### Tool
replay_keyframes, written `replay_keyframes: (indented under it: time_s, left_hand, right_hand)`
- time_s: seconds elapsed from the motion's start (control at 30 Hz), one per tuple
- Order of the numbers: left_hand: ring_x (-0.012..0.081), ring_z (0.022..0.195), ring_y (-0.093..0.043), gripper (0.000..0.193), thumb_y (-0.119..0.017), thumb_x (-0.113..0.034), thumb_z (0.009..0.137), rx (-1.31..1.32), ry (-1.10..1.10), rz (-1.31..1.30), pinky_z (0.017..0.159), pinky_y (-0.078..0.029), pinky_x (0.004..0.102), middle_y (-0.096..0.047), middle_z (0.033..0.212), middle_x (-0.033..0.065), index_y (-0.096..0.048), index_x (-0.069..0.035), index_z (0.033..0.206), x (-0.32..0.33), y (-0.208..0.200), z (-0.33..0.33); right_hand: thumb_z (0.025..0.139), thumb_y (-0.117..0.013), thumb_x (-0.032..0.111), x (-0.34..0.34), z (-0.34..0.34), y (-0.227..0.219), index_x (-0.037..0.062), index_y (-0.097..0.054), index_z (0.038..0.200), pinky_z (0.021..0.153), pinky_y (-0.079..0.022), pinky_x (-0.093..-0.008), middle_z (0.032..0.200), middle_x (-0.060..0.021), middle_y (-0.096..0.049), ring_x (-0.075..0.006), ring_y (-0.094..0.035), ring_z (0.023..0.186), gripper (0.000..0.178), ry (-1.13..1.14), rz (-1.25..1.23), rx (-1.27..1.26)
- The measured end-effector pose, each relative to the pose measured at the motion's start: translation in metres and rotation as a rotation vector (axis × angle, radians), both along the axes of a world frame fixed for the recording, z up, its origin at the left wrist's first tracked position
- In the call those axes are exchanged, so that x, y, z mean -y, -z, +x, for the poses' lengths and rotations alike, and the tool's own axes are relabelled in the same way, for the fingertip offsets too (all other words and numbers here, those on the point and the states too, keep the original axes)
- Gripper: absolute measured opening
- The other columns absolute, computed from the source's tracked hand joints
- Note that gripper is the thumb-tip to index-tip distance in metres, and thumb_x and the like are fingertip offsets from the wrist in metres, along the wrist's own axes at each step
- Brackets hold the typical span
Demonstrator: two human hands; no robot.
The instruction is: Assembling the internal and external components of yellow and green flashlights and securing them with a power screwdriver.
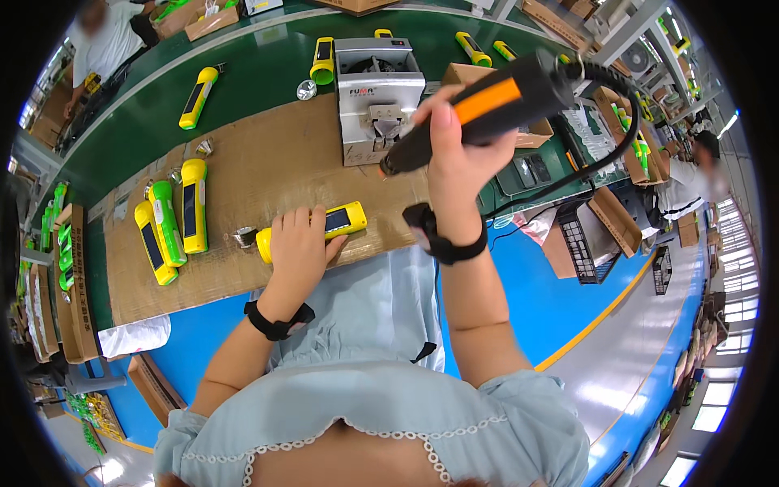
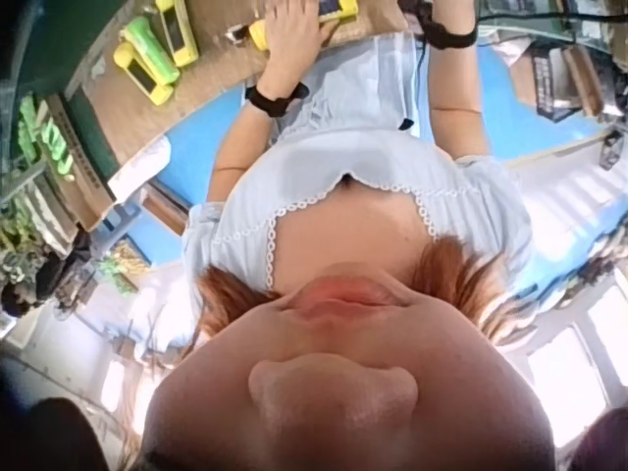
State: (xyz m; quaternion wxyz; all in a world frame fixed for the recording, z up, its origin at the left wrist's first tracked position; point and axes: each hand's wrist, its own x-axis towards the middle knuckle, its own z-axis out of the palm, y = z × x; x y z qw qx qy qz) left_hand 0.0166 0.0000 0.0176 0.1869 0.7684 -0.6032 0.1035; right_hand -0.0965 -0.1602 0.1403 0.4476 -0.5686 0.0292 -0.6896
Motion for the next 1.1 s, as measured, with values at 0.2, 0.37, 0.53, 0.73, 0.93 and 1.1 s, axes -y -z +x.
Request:
replay_keyframes:
  time_s: [0.2,0.37,0.53,0.73,0.93,1.1]
  left_hand:
    - [0.0309,0.097,-0.052,0.047,-0.073,-0.021,0.067,-0.234,0.166,-0.175,0.085,-0.041,0.0409,-0.053,0.102,0.0147,-0.056,-0.002,0.106,0.021,-0.001,-0.010]
    - [0.0315,0.093,-0.054,0.042,-0.074,-0.019,0.066,-0.357,0.202,-0.109,0.080,-0.046,0.0397,-0.055,0.099,0.0137,-0.060,-0.003,0.102,0.031,0.004,-0.009]
    - [0.0302,0.091,-0.053,0.040,-0.074,-0.019,0.065,-0.363,0.188,-0.156,0.078,-0.046,0.0392,-0.054,0.094,0.0126,-0.060,-0.004,0.099,0.030,0.005,-0.010]
    - [0.0287,0.091,-0.051,0.042,-0.074,-0.018,0.062,-0.360,0.186,-0.157,0.077,-0.045,0.0386,-0.052,0.094,0.0116,-0.060,-0.004,0.099,0.029,0.006,-0.009]
    - [0.0278,0.090,-0.051,0.042,-0.075,-0.020,0.060,-0.345,0.132,-0.104,0.075,-0.045,0.0378,-0.051,0.095,0.0108,-0.060,-0.005,0.096,0.030,0.006,-0.011]
    - [0.0293,0.089,-0.053,0.041,-0.077,-0.020,0.059,-0.360,0.094,-0.104,0.075,-0.045,0.0393,-0.052,0.094,0.0107,-0.061,-0.008,0.095,0.029,0.004,-0.011]
  right_hand:
    - [0.077,-0.071,0.003,0.050,0.030,-0.013,0.0009,-0.044,0.097,0.059,-0.050,-0.0241,0.078,-0.0077,-0.060,-0.0123,-0.060,0.062,0.034,0.111,0.022,0.010]
    - [0.081,-0.068,0.008,0.059,0.045,-0.010,0.0012,-0.046,0.090,0.052,-0.046,-0.0244,0.067,-0.0071,-0.059,-0.0140,-0.058,0.054,0.025,0.179,0.021,-0.197]
    - [0.082,-0.067,0.010,0.051,0.042,-0.016,0.0002,-0.049,0.091,0.051,-0.046,-0.0252,0.065,-0.0073,-0.058,-0.0146,-0.057,0.053,0.023,0.063,-0.007,-0.308]
    - [0.086,-0.061,0.022,0.005,0.011,0.008,-0.0019,-0.047,0.104,0.055,-0.049,-0.0344,0.072,-0.0128,-0.055,-0.0220,-0.057,0.059,0.032,-0.206,0.157,-0.253]
    - [0.086,-0.061,0.020,-0.005,0.011,0.018,-0.0017,-0.047,0.106,0.057,-0.049,-0.0345,0.074,-0.0129,-0.055,-0.0226,-0.057,0.061,0.032,-0.210,0.112,-0.211]
    - [0.087,-0.060,0.018,-0.007,0.017,0.022,-0.0021,-0.046,0.107,0.058,-0.049,-0.0338,0.074,-0.0125,-0.056,-0.0219,-0.057,0.062,0.032,-0.232,0.142,-0.249]
